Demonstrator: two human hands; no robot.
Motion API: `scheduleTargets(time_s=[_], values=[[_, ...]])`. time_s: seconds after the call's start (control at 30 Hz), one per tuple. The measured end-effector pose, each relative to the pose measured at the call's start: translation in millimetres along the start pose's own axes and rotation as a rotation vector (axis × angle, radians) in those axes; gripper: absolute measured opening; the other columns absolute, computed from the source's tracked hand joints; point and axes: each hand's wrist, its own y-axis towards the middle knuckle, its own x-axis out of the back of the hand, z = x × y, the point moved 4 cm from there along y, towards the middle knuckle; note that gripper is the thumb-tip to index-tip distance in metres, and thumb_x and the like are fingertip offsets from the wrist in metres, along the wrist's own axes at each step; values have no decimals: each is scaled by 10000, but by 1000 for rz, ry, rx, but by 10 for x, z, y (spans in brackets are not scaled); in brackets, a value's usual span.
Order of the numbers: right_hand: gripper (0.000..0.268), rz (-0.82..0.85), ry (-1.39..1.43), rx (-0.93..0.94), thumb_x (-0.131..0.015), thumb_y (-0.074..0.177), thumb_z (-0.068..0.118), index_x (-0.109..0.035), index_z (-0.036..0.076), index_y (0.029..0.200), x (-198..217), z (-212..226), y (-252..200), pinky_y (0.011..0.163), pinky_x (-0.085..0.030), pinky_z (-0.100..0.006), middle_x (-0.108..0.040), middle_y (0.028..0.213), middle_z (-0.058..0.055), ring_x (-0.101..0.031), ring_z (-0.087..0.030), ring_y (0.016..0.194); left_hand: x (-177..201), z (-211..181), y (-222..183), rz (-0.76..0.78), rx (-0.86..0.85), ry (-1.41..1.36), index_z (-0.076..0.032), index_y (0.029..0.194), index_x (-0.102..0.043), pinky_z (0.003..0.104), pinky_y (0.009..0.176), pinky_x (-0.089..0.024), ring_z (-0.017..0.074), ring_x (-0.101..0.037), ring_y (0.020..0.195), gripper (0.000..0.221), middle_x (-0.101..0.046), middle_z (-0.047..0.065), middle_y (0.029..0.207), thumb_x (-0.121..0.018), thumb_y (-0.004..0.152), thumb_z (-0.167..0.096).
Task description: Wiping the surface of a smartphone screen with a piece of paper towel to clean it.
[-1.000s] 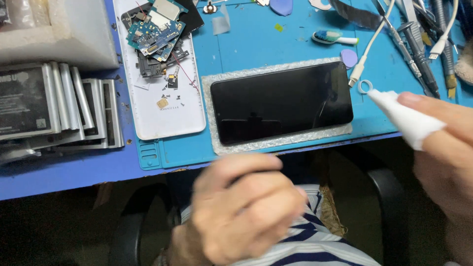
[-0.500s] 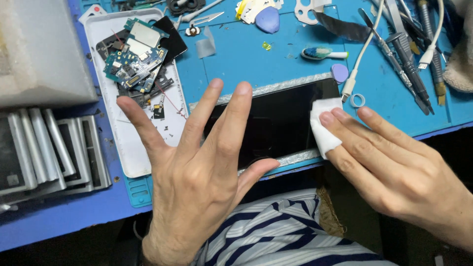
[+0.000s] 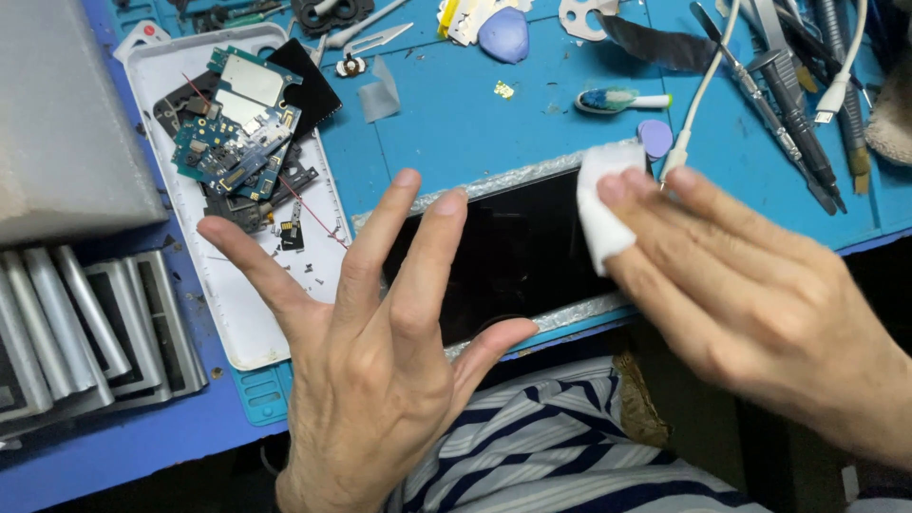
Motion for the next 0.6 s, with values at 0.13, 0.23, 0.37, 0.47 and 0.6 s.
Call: scheduleTargets(time_s=[0.13, 0.23, 0.37, 0.47, 0.6], values=[[275, 47, 259, 15, -575, 1032, 40, -638, -134, 1235, 27, 32, -63, 1177, -521, -582, -628, 1434, -385, -673, -441, 1341, -7, 22, -23, 2, 10, 28, -39, 1525, -320, 1000, 1069, 29, 333, -679, 1522, 940, -614, 39, 1590, -884, 1072, -638], [331, 37, 104, 21, -725, 1002, 3, -666, -101, 1310, -150, -54, -21, 1199, -524, -564, -641, 1468, -370, -692, -445, 1354, -8, 10, -35, -5, -3, 30, -38, 1531, -321, 1000, 1063, 38, 338, -677, 1533, 950, -616, 44, 1590, -875, 1078, -664], [259, 3, 356, 158, -514, 1056, 43, -533, -122, 1255, -41, 201, -104, 1154, -552, -627, -616, 1394, -395, -666, -499, 1328, -22, 47, -111, -27, 0, 39, -95, 1641, -264, 980, 1119, 73, 332, -566, 1609, 1083, -805, 37, 1484, -861, 1064, -790], [312, 56, 201, 35, -656, 1000, 4, -617, -148, 1270, -122, -111, -184, 1183, -540, -653, -592, 1500, -404, -635, -499, 1402, -11, 15, -75, -41, -19, 46, -69, 1591, -262, 994, 1081, 38, 335, -641, 1564, 1078, -739, -8, 1582, -855, 1047, -786], [270, -31, 179, 104, -727, 1022, -52, -684, -165, 1263, -128, 16, 61, 1216, -510, -614, -586, 1476, -423, -636, -495, 1394, 7, 9, -50, -38, -6, 67, -41, 1561, -328, 1003, 1058, 35, 329, -699, 1533, 1060, -625, 26, 1625, -855, 1032, -792]])
